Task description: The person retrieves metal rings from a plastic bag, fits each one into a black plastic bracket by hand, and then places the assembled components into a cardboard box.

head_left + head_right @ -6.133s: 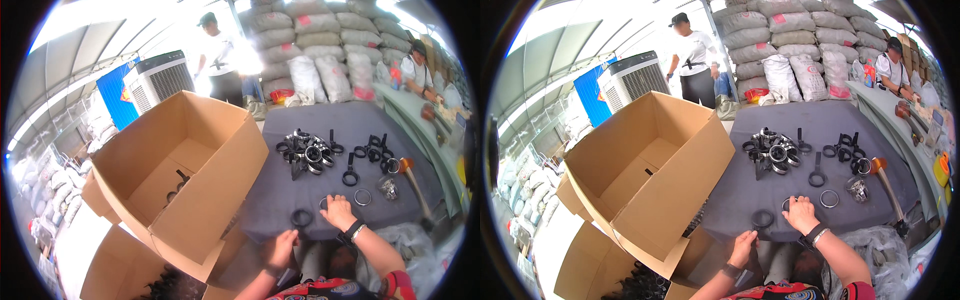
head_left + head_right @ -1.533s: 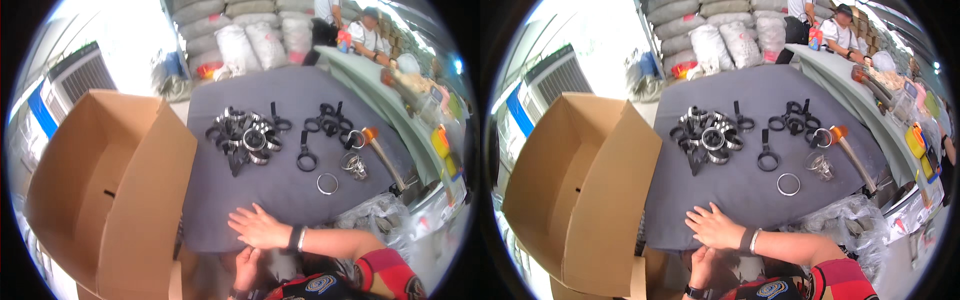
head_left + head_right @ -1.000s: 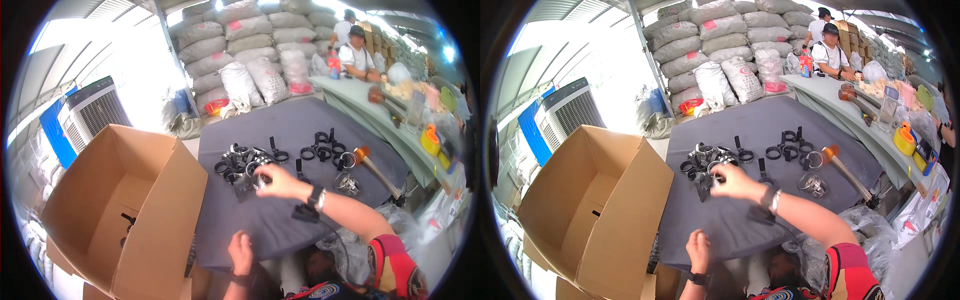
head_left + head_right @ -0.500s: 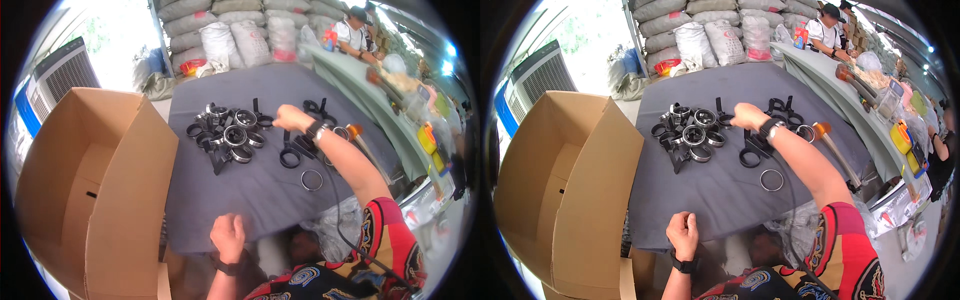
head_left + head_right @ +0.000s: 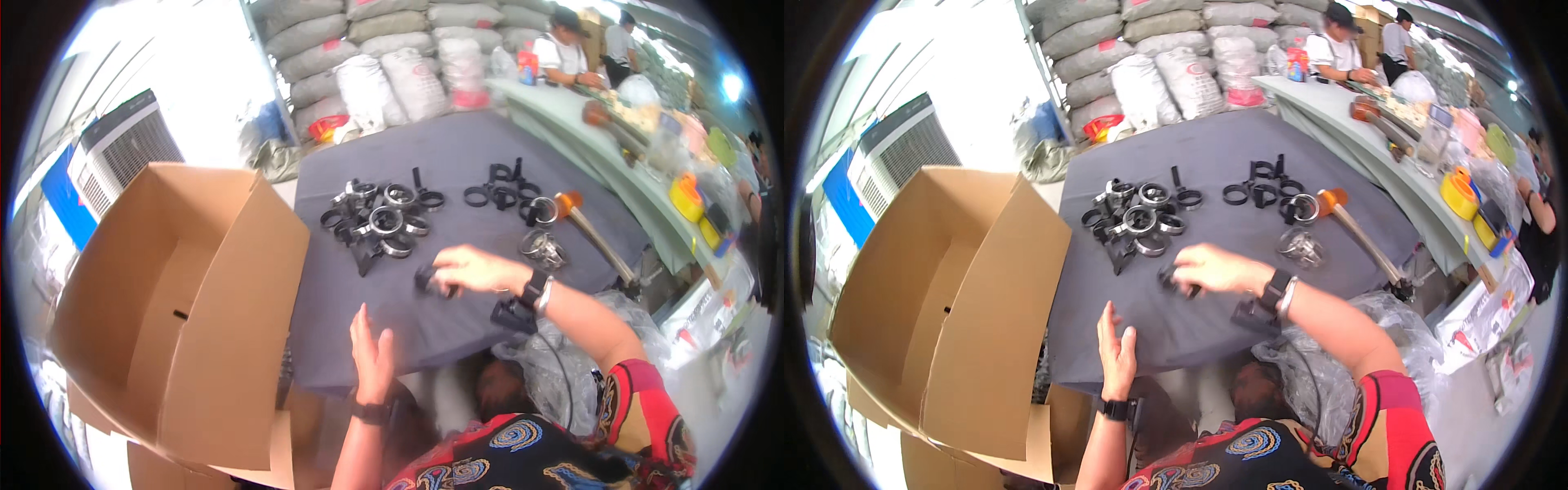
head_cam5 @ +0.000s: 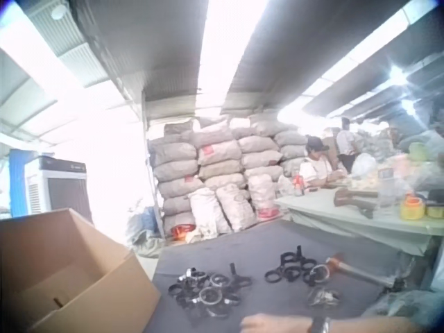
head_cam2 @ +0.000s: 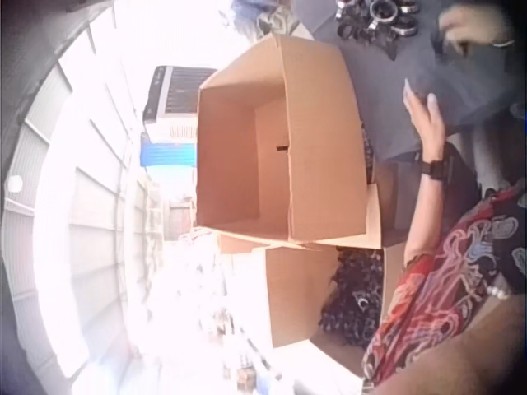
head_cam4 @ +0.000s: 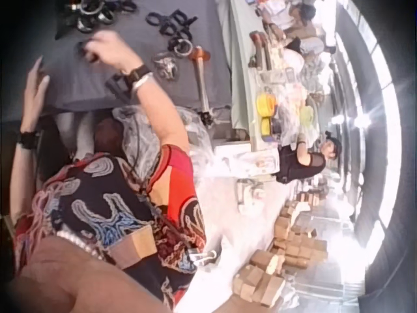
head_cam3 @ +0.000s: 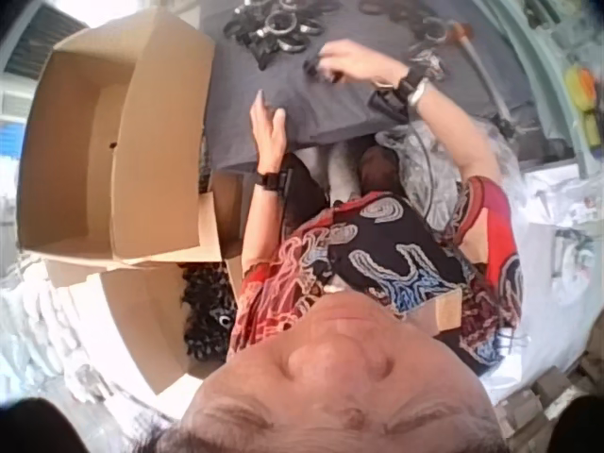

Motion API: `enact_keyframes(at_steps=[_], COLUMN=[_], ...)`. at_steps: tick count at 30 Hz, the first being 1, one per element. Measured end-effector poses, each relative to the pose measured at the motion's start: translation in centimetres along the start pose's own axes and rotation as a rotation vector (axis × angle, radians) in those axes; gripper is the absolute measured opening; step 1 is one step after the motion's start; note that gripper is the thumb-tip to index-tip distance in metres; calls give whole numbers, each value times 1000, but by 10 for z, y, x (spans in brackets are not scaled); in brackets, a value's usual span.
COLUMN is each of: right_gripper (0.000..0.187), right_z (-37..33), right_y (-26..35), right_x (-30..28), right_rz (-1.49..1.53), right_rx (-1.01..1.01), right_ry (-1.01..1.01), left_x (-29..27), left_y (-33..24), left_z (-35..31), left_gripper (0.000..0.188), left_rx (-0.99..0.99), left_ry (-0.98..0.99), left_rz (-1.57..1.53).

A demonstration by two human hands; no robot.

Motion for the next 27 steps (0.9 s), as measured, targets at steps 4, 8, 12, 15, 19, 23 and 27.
enact_keyframes(at_steps=[4, 8, 12, 15, 19, 23, 27], right_gripper=[31, 37, 61, 64, 58, 61, 60], right_z=[-40, -54, -58, -52, -50, -51, -52], right_y=[-7, -21, -31, -65, -77, -66, -65], right_x=[57, 53, -17, -33, -34, -32, -31], right_rz=[530, 236, -1063, -1118, -1093, -1066, -1072], right_rx=[-28, 24, 287, 498, 523, 314, 505], right_ry=[242, -54, -598, -621, -551, -298, -256], left_x=[-3, 6, 7, 14, 14, 9, 14], left_y=[-31, -17, 27, 34, 30, 31, 28], left_z=[-19, -55, -87, -97, -101, -98, -95], left_gripper=[28, 23, 23, 20, 15, 19, 32], left_rx=[167, -395, -616, -709, -749, -673, -667], left_ry=[233, 499, 327, 337, 258, 81, 198], left_rz=[-60, -550, -640, -570, -650, -566, -410])
Point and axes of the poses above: each hand's wrist, its own z-axis towards the middle knuckle, its own x-axis out of the palm, y = z × x, the point moved 5 cm from there along z, towards the middle knuckle, and after that the axes turned 5 degrees about -z, right-handed, at the moved point
